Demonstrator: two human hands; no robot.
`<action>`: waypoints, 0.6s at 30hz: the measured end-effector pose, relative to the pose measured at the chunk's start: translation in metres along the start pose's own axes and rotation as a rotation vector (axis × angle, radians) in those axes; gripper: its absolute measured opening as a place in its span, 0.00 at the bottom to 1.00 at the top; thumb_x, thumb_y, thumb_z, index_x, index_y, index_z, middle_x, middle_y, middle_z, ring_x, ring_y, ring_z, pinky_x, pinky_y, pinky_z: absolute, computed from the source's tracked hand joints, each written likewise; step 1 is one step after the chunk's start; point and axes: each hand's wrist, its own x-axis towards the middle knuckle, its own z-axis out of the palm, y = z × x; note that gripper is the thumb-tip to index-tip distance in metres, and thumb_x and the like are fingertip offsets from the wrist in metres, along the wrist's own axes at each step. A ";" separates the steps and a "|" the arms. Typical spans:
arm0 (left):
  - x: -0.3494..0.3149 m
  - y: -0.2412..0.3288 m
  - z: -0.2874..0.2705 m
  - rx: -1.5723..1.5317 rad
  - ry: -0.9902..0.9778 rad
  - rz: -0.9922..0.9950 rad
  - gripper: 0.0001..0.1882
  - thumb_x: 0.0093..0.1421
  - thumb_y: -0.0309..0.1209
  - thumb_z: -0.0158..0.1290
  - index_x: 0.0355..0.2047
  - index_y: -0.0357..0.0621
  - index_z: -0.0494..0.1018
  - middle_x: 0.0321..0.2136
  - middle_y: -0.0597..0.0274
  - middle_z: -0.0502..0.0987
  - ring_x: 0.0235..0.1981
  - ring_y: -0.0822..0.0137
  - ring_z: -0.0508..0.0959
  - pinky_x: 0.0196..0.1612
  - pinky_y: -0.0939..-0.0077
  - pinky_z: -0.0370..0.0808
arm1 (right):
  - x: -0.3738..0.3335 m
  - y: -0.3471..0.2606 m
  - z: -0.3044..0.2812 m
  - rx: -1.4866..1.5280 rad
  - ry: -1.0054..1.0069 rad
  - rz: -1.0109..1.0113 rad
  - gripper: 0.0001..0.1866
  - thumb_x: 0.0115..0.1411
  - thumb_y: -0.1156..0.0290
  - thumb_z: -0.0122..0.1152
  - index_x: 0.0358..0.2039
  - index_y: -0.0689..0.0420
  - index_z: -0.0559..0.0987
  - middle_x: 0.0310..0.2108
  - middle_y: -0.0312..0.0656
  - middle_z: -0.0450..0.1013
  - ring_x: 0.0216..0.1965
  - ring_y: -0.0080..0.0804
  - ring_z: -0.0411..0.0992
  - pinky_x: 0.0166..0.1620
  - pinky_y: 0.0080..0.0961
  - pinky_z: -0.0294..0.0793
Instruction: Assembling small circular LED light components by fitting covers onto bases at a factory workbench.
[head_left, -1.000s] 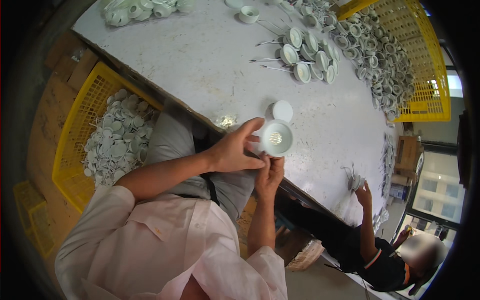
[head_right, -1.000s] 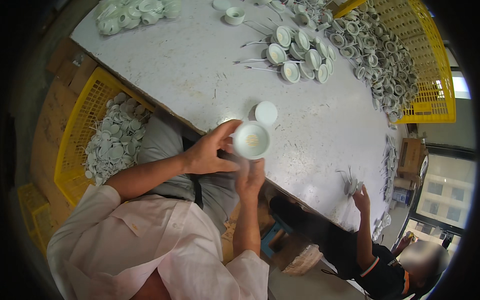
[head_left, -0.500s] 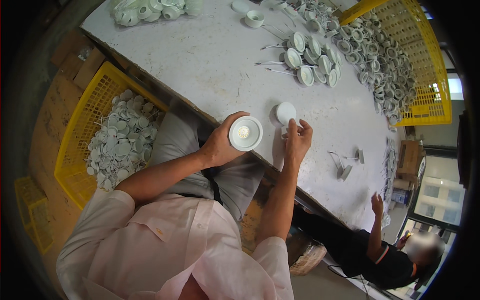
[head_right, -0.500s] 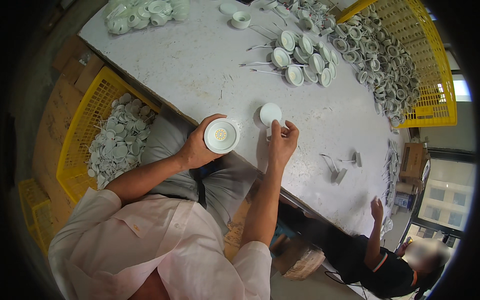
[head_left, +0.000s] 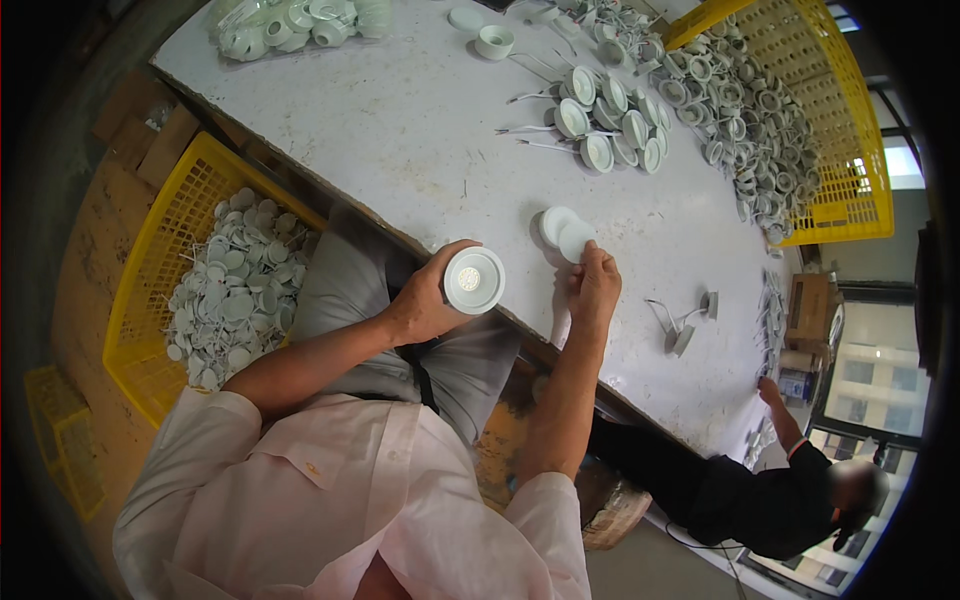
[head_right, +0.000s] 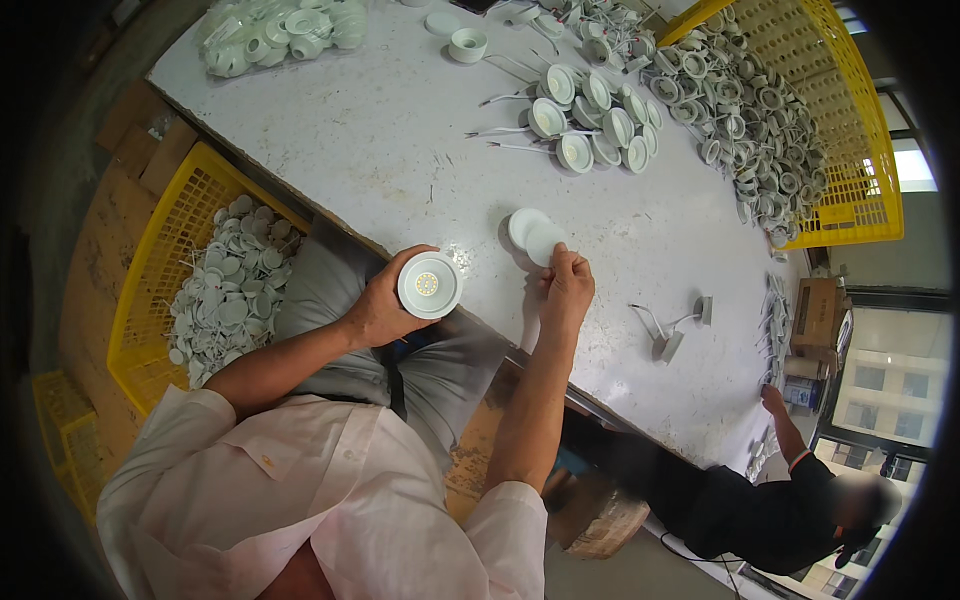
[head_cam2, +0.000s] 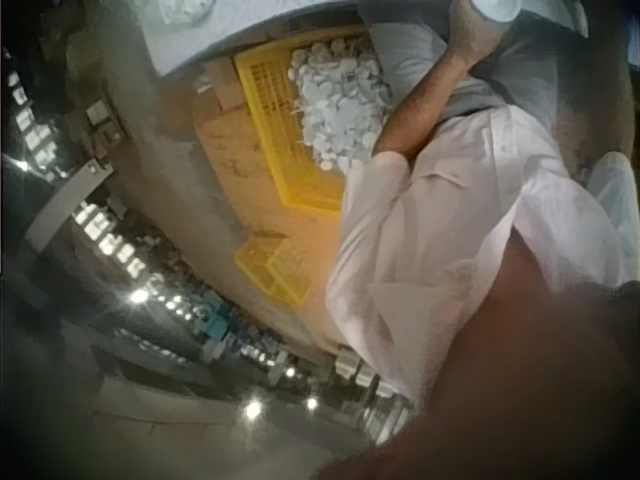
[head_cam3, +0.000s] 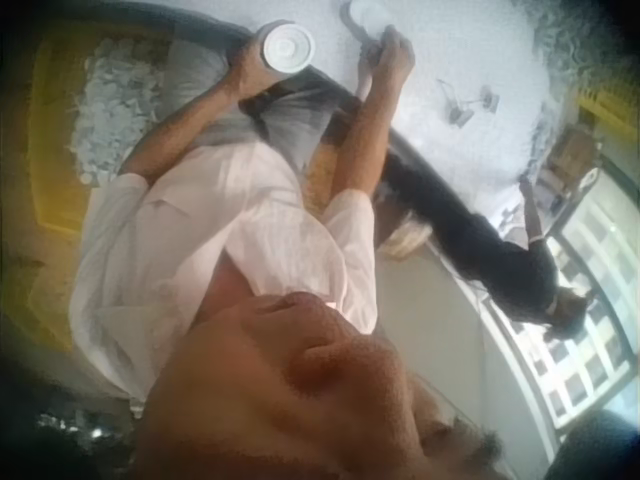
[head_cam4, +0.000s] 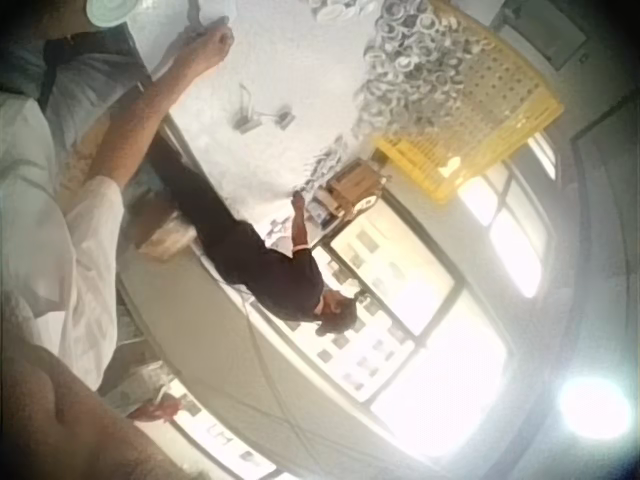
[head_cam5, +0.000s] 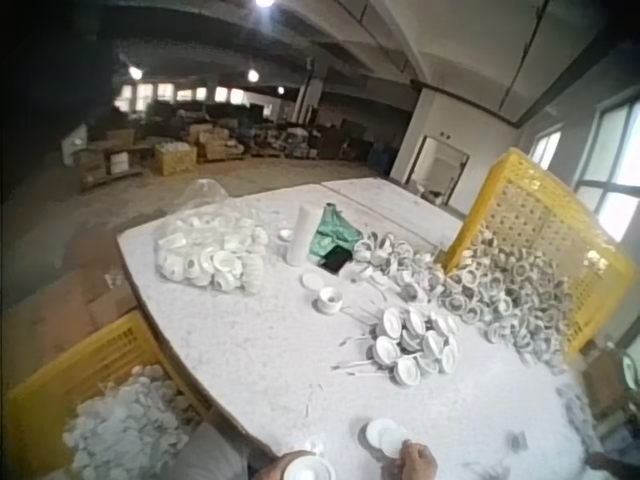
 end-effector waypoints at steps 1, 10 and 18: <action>0.000 0.000 0.000 -0.019 -0.004 -0.009 0.37 0.46 0.28 0.64 0.56 0.43 0.58 0.48 0.54 0.70 0.51 0.61 0.71 0.54 0.69 0.68 | -0.003 0.000 -0.002 -0.001 0.000 -0.001 0.10 0.57 0.65 0.62 0.28 0.57 0.72 0.19 0.32 0.67 0.18 0.16 0.64 0.19 0.12 0.62; 0.008 -0.003 0.001 -0.054 -0.032 -0.044 0.38 0.45 0.27 0.66 0.56 0.42 0.59 0.48 0.58 0.70 0.51 0.66 0.70 0.54 0.72 0.68 | -0.048 -0.002 0.007 0.392 -0.039 0.034 0.05 0.59 0.75 0.57 0.35 0.57 0.71 0.25 0.36 0.71 0.24 0.20 0.69 0.25 0.12 0.69; 0.015 -0.006 0.003 -0.122 -0.110 -0.113 0.40 0.46 0.25 0.65 0.57 0.41 0.57 0.49 0.59 0.69 0.51 0.67 0.70 0.55 0.71 0.68 | -0.088 -0.008 0.024 -0.044 0.093 -0.220 0.10 0.56 0.82 0.55 0.39 0.61 0.75 0.29 0.41 0.75 0.27 0.23 0.71 0.29 0.18 0.71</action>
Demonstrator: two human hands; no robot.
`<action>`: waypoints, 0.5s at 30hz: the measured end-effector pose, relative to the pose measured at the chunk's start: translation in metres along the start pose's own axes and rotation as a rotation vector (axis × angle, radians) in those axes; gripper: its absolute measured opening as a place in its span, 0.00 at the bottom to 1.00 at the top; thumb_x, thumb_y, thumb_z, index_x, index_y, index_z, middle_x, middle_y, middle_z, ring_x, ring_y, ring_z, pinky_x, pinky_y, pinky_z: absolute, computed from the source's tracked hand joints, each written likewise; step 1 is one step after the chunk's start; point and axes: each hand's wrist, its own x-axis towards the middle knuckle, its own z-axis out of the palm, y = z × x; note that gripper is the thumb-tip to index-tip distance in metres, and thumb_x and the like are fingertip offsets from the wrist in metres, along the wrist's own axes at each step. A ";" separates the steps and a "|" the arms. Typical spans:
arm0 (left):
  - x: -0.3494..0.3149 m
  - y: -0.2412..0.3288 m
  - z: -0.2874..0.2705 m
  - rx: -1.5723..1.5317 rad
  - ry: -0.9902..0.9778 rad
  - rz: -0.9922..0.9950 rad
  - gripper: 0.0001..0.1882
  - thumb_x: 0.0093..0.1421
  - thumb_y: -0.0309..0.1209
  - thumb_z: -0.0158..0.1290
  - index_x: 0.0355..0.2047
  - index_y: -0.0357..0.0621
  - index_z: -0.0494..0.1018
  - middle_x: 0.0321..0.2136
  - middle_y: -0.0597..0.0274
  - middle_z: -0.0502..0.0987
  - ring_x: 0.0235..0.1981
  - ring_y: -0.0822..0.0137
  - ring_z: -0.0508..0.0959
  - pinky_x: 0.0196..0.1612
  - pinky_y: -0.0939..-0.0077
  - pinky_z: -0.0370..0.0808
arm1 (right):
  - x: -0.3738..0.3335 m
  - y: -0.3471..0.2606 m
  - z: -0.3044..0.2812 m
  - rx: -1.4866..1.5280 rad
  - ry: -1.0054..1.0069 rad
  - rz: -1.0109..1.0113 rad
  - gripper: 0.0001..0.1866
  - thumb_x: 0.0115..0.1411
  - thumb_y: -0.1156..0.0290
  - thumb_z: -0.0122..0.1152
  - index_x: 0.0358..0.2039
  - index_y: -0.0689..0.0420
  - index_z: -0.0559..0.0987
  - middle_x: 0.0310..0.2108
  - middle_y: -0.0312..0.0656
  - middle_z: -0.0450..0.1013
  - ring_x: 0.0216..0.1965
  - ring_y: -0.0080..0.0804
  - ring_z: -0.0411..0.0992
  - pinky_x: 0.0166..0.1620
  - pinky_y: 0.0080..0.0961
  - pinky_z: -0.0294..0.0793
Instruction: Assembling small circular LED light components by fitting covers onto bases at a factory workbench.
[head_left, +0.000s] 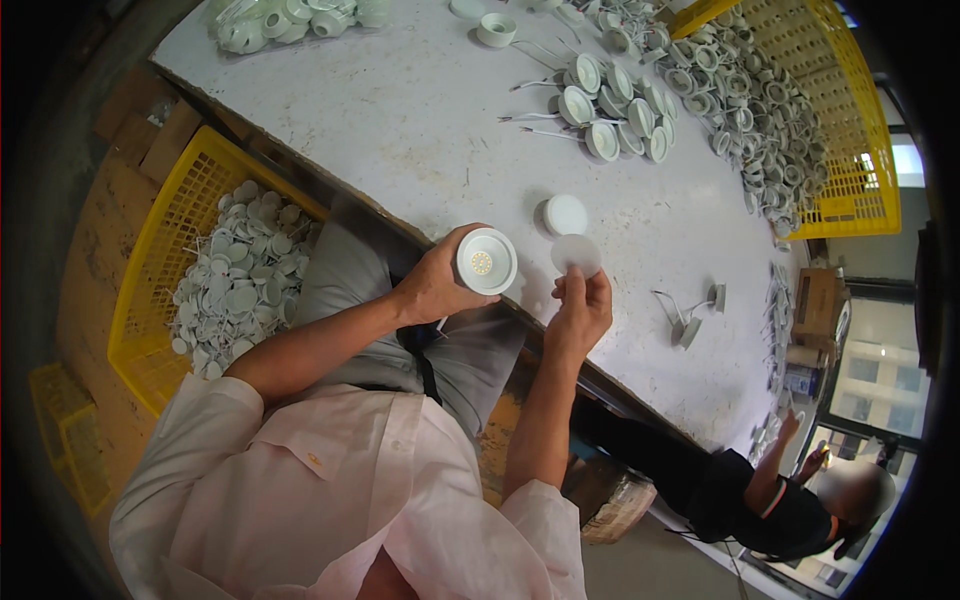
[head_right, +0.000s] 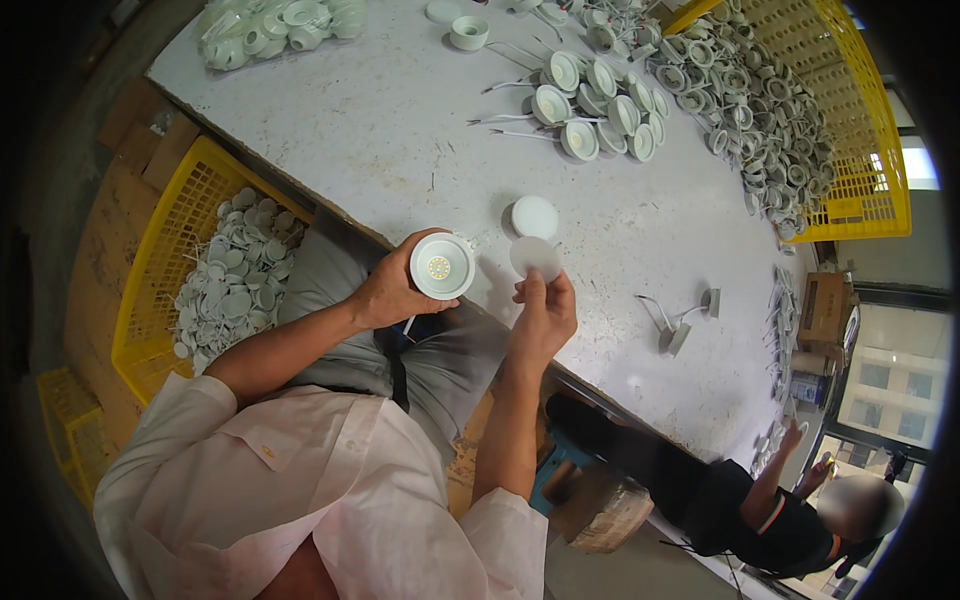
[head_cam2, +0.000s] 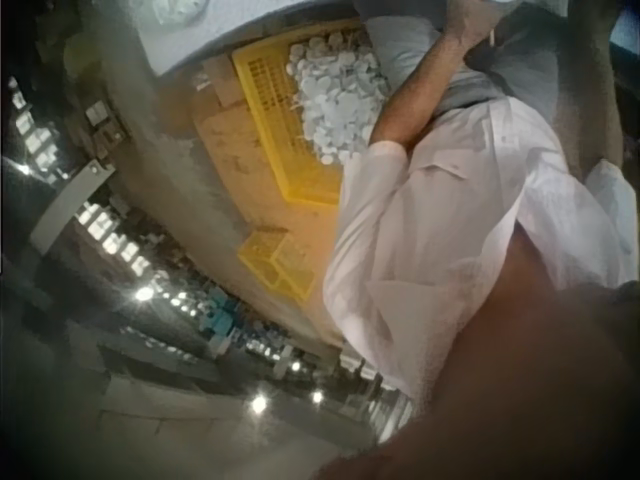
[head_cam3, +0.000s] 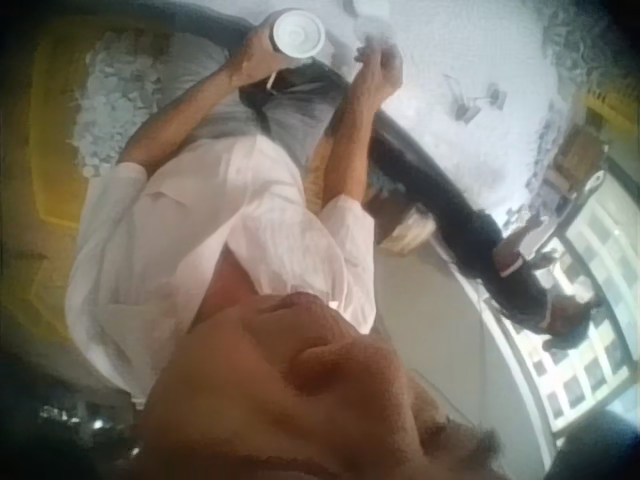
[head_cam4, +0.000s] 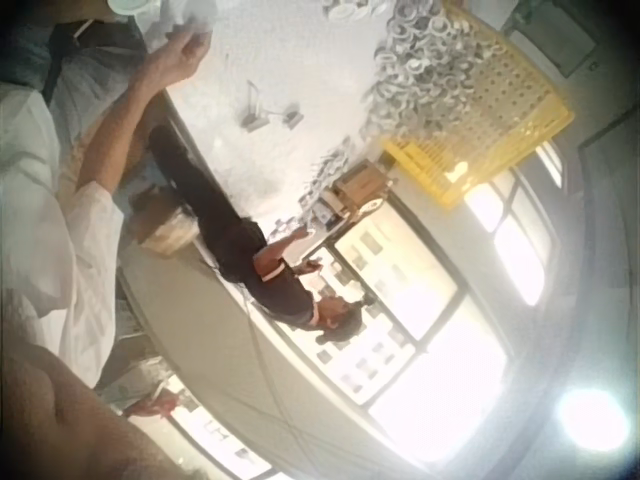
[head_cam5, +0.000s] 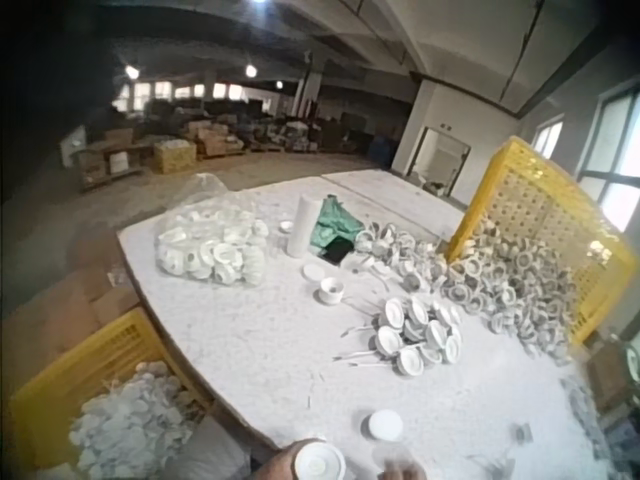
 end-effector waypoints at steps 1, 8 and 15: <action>0.001 -0.002 0.000 -0.154 -0.044 -0.051 0.41 0.46 0.23 0.64 0.58 0.41 0.55 0.49 0.59 0.69 0.51 0.66 0.69 0.54 0.71 0.70 | -0.007 0.002 0.000 0.001 -0.004 0.004 0.10 0.56 0.82 0.55 0.39 0.61 0.75 0.29 0.41 0.75 0.27 0.23 0.71 0.29 0.18 0.71; 0.003 -0.002 0.003 -0.431 -0.161 0.064 0.39 0.52 0.28 0.60 0.60 0.40 0.52 0.46 0.58 0.68 0.46 0.68 0.72 0.43 0.76 0.77 | -0.030 0.010 0.002 -0.737 -0.322 -1.043 0.20 0.40 0.85 0.58 0.38 0.60 0.79 0.39 0.45 0.75 0.34 0.39 0.74 0.35 0.28 0.76; -0.002 0.010 0.001 -0.333 -0.109 -0.095 0.30 0.58 0.38 0.52 0.56 0.37 0.57 0.42 0.57 0.71 0.38 0.71 0.74 0.30 0.81 0.76 | -0.037 0.010 0.008 -0.789 -0.416 -1.077 0.23 0.38 0.79 0.60 0.40 0.58 0.78 0.45 0.45 0.73 0.35 0.41 0.73 0.36 0.30 0.75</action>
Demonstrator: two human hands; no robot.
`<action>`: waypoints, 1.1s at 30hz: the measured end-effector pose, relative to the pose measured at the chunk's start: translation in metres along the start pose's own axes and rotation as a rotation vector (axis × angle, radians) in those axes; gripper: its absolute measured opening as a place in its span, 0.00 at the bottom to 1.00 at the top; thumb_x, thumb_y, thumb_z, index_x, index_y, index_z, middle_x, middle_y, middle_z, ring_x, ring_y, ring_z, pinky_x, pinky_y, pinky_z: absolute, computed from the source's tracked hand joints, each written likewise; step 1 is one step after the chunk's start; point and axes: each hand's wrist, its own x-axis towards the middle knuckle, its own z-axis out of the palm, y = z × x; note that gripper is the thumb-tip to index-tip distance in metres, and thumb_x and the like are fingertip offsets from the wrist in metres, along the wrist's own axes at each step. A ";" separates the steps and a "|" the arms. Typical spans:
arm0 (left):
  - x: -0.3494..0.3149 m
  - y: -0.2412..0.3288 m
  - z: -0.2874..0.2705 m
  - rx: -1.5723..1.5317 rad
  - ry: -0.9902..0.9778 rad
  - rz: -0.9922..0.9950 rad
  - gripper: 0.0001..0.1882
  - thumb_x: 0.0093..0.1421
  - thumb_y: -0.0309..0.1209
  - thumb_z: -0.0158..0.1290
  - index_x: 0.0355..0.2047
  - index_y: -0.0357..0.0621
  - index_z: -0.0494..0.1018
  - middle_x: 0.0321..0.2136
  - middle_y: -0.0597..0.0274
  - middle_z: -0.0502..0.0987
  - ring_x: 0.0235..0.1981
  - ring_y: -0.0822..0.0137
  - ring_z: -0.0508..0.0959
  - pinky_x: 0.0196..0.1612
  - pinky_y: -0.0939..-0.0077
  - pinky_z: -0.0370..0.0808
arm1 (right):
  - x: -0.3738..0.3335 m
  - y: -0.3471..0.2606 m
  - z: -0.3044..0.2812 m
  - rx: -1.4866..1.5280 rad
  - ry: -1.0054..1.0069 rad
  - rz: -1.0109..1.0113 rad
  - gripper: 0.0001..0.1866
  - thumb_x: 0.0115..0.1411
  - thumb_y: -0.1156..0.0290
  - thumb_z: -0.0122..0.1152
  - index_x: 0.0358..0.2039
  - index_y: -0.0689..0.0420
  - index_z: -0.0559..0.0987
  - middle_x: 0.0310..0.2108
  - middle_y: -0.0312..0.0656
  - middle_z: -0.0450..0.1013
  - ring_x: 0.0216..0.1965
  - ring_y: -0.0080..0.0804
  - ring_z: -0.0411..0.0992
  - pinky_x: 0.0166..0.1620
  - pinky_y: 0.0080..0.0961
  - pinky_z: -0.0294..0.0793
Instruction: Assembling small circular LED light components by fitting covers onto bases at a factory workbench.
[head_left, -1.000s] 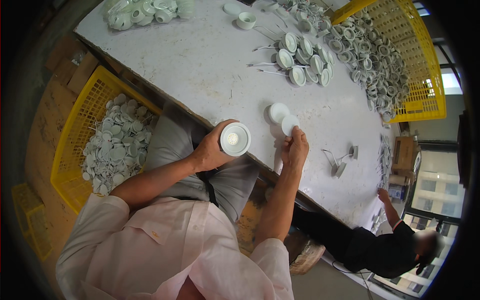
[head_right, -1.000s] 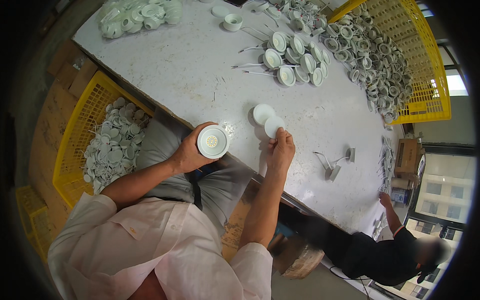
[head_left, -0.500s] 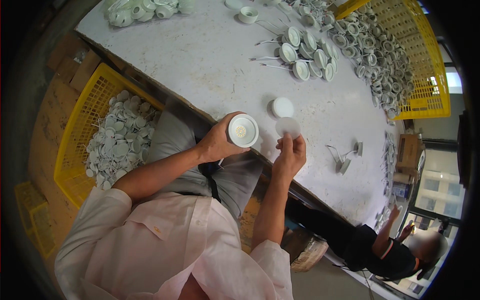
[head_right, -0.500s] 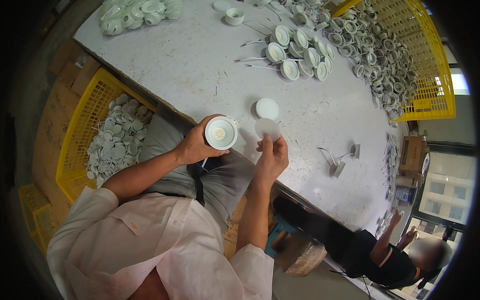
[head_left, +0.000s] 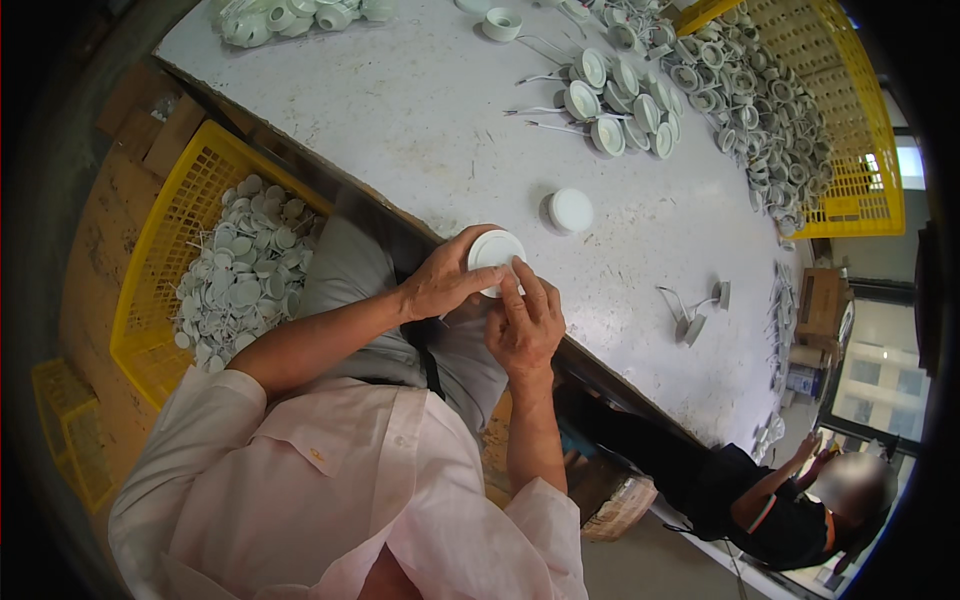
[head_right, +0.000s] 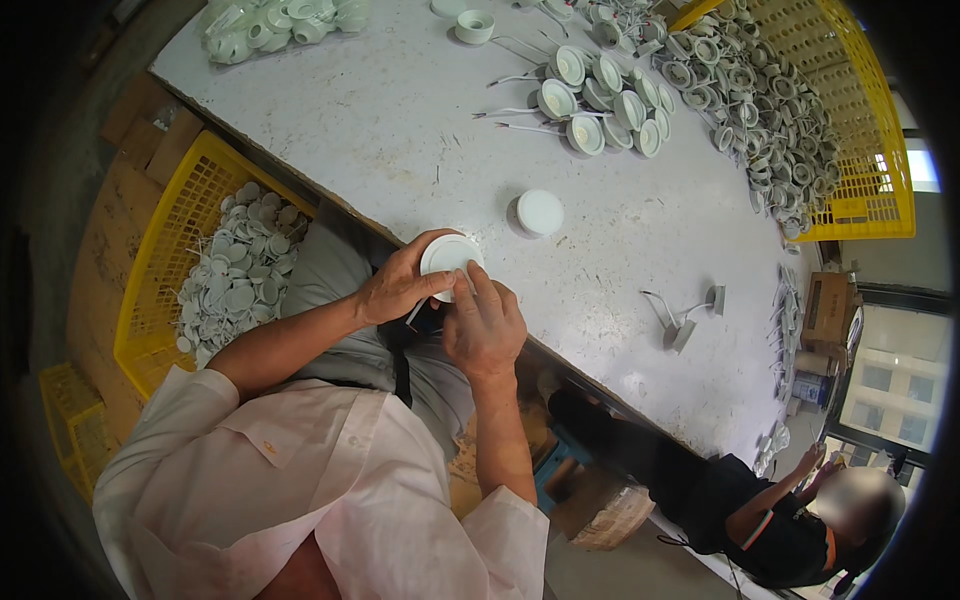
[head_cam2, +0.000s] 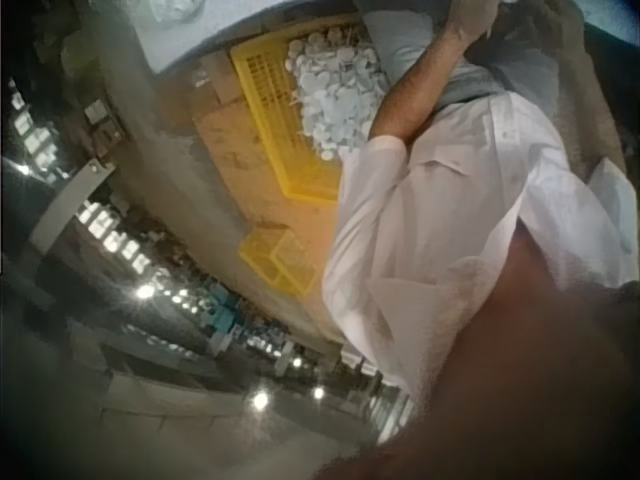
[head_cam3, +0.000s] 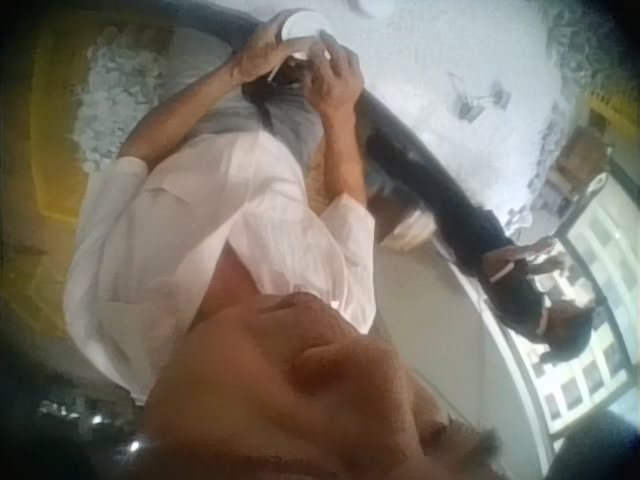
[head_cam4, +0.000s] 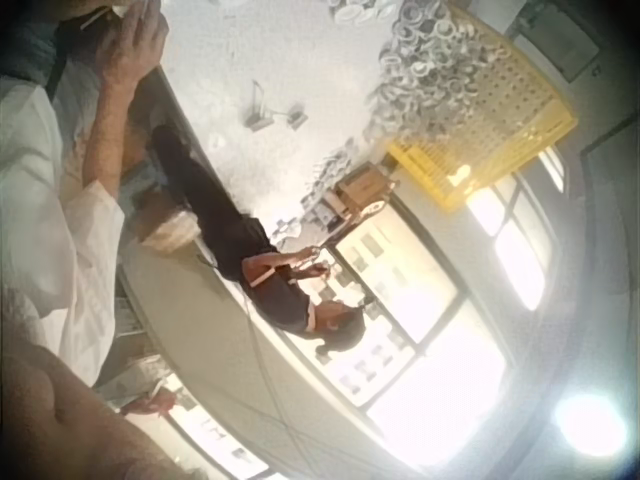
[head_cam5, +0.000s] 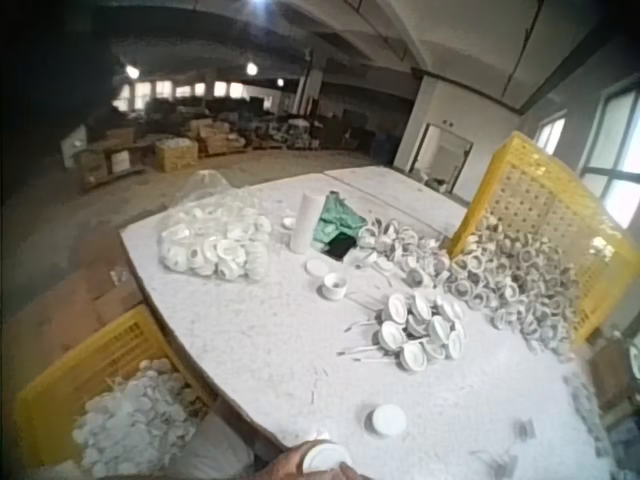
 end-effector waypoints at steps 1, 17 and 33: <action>-0.001 0.001 -0.001 0.002 0.000 -0.027 0.29 0.59 0.37 0.51 0.58 0.38 0.56 0.42 0.57 0.71 0.38 0.72 0.73 0.32 0.81 0.75 | 0.000 -0.001 -0.001 0.003 -0.002 -0.009 0.23 0.38 0.78 0.60 0.41 0.58 0.78 0.45 0.45 0.72 0.35 0.41 0.72 0.36 0.30 0.75; -0.003 -0.012 -0.004 0.219 0.031 0.173 0.22 0.63 0.30 0.41 0.57 0.38 0.57 0.44 0.53 0.72 0.45 0.68 0.72 0.50 0.74 0.70 | -0.010 -0.002 0.015 -0.015 0.067 -0.025 0.20 0.44 0.78 0.64 0.41 0.55 0.80 0.43 0.45 0.75 0.22 0.32 0.72 0.24 0.24 0.72; -0.053 0.018 -0.141 -0.203 0.578 0.140 0.19 0.66 0.37 0.40 0.53 0.38 0.62 0.47 0.47 0.71 0.51 0.57 0.72 0.39 0.66 0.79 | -0.038 0.125 -0.072 -0.513 0.424 0.409 0.23 0.51 0.77 0.62 0.49 0.64 0.71 0.51 0.50 0.67 0.53 0.47 0.64 0.55 0.37 0.63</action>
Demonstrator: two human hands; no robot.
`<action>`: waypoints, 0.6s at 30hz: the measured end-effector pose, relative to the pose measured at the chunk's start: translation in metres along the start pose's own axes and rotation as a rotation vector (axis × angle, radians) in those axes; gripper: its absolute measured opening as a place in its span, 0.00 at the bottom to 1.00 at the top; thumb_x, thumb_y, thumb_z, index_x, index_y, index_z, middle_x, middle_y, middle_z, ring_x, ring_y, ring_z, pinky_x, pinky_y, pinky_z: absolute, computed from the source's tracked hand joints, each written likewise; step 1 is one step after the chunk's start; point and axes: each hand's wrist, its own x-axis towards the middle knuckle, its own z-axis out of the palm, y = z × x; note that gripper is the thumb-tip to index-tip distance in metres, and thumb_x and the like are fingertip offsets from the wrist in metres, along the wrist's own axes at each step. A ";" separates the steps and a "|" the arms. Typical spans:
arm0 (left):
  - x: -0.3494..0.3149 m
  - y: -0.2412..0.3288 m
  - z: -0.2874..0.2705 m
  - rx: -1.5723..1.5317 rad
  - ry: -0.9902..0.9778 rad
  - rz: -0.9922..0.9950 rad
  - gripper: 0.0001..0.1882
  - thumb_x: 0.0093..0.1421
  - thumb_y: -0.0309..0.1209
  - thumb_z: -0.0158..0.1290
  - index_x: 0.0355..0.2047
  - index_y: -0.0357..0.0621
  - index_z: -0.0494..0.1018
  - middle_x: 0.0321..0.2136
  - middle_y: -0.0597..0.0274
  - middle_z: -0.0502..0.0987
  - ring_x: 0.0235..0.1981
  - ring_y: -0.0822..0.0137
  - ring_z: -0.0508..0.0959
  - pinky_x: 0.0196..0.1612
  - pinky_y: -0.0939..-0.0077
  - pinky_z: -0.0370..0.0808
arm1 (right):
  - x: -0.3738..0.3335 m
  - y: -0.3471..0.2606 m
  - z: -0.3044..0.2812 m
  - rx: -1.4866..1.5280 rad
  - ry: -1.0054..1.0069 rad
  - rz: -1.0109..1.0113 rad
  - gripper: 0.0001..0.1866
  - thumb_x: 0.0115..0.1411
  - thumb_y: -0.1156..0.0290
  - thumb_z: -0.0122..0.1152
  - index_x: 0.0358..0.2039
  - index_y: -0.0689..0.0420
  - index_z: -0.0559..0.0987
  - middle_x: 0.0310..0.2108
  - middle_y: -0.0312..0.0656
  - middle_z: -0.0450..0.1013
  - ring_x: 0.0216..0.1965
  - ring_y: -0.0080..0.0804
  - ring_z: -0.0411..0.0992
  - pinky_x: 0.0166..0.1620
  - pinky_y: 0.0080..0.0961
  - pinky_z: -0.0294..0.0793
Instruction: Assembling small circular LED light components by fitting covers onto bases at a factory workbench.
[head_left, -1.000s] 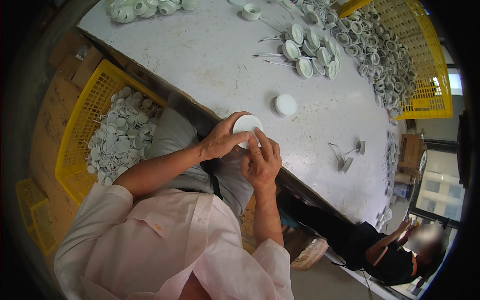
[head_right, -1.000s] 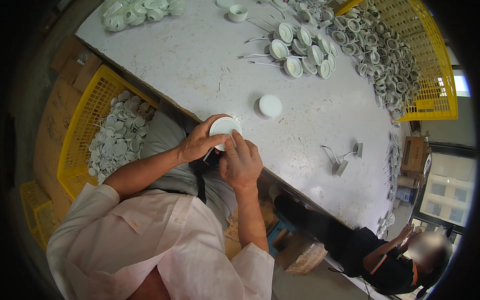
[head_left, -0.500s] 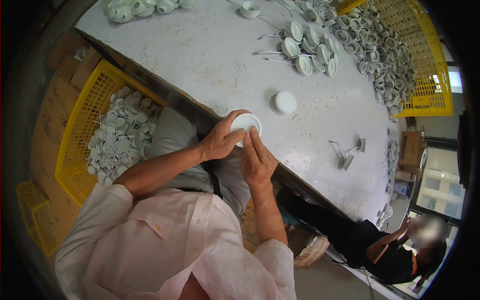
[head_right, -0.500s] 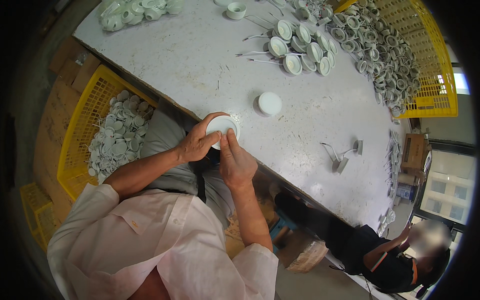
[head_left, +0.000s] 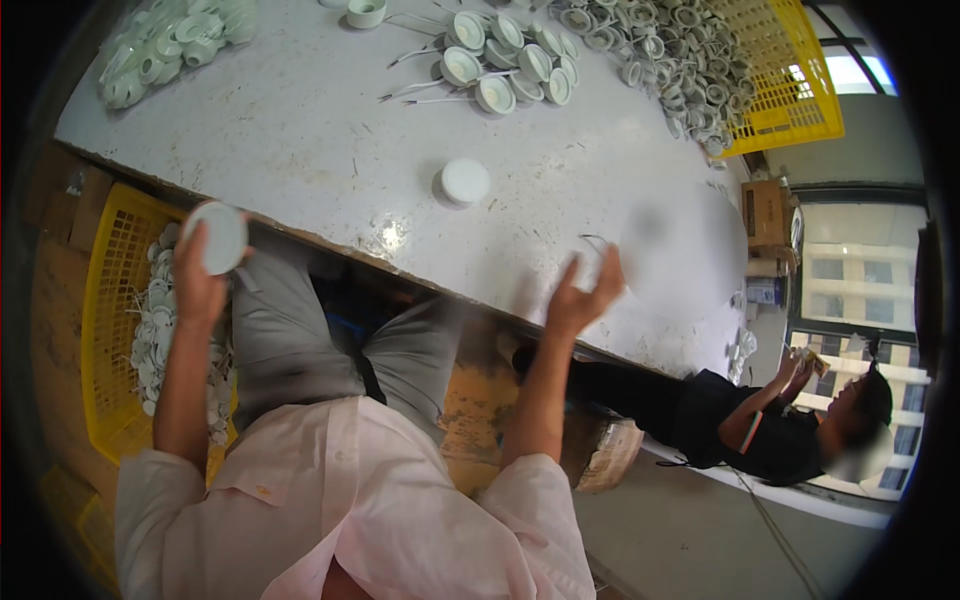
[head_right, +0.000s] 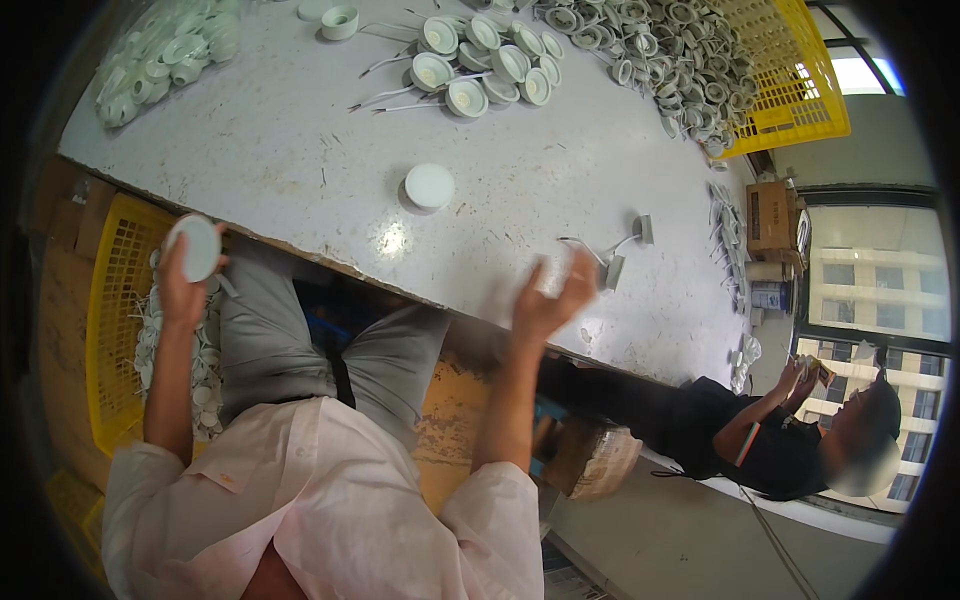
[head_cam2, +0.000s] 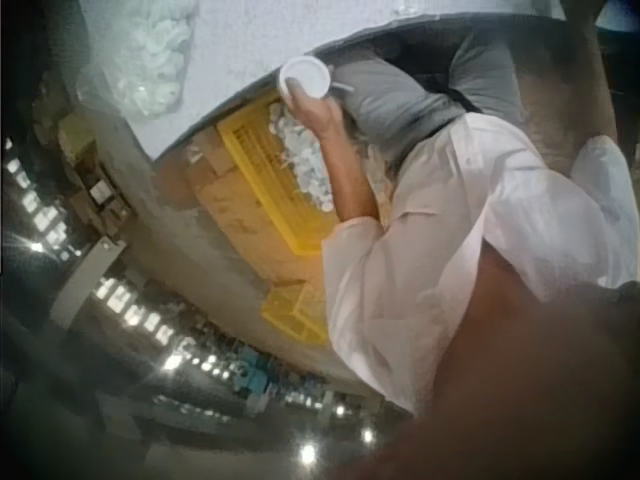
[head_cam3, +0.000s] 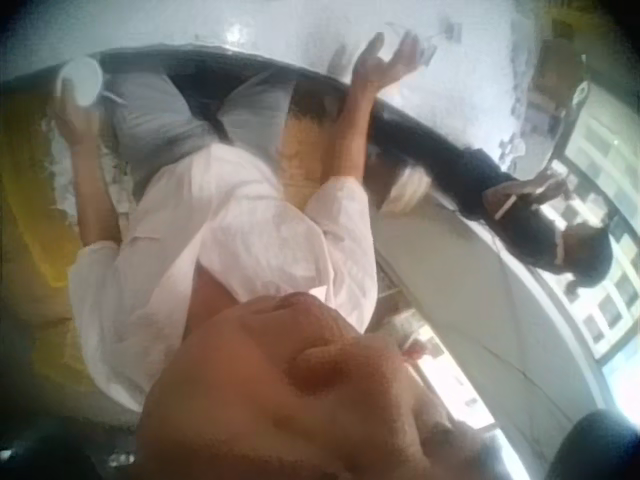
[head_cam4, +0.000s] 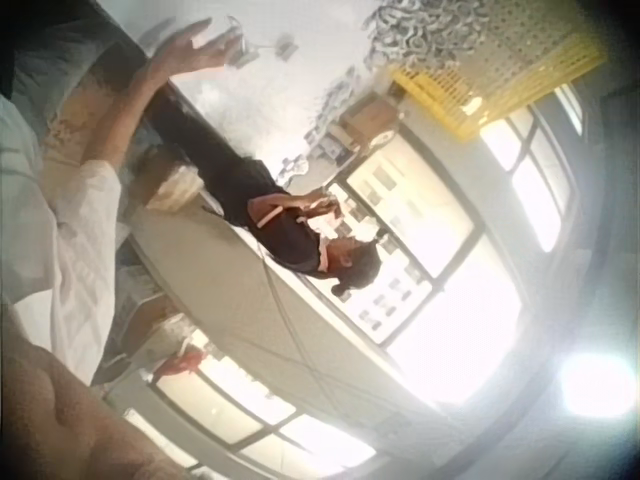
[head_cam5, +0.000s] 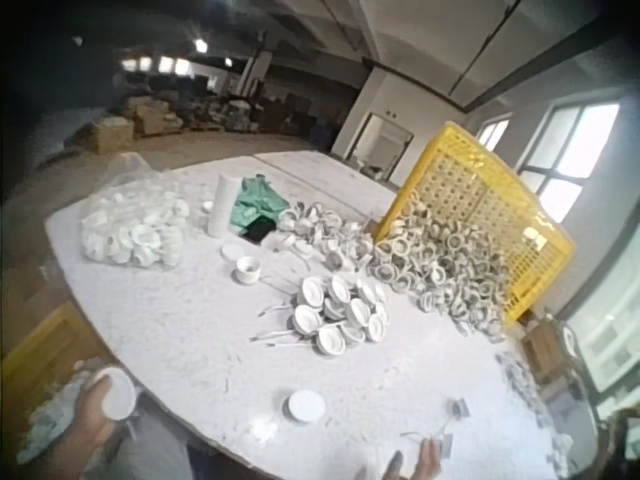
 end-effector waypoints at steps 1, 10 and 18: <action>0.004 0.004 -0.030 0.072 0.044 0.037 0.19 0.66 0.37 0.40 0.53 0.38 0.61 0.47 0.48 0.71 0.51 0.55 0.73 0.42 0.62 0.78 | 0.000 0.042 0.001 -0.088 0.077 0.089 0.27 0.50 0.73 0.64 0.51 0.66 0.69 0.51 0.55 0.66 0.53 0.50 0.63 0.55 0.40 0.62; 0.006 -0.078 -0.322 0.476 0.611 -0.431 0.25 0.64 0.42 0.45 0.56 0.41 0.63 0.50 0.55 0.70 0.48 0.60 0.72 0.47 0.68 0.70 | 0.023 0.163 -0.004 0.334 -0.142 1.007 0.49 0.48 0.59 0.69 0.62 0.68 0.52 0.58 0.66 0.56 0.58 0.51 0.60 0.56 0.35 0.64; -0.042 -0.107 -0.452 1.282 0.891 -0.328 0.27 0.61 0.43 0.48 0.55 0.38 0.63 0.49 0.54 0.71 0.43 0.59 0.75 0.43 0.71 0.71 | 0.021 0.150 0.003 0.381 -0.244 0.881 0.44 0.50 0.64 0.67 0.61 0.67 0.55 0.51 0.55 0.68 0.49 0.39 0.69 0.49 0.28 0.68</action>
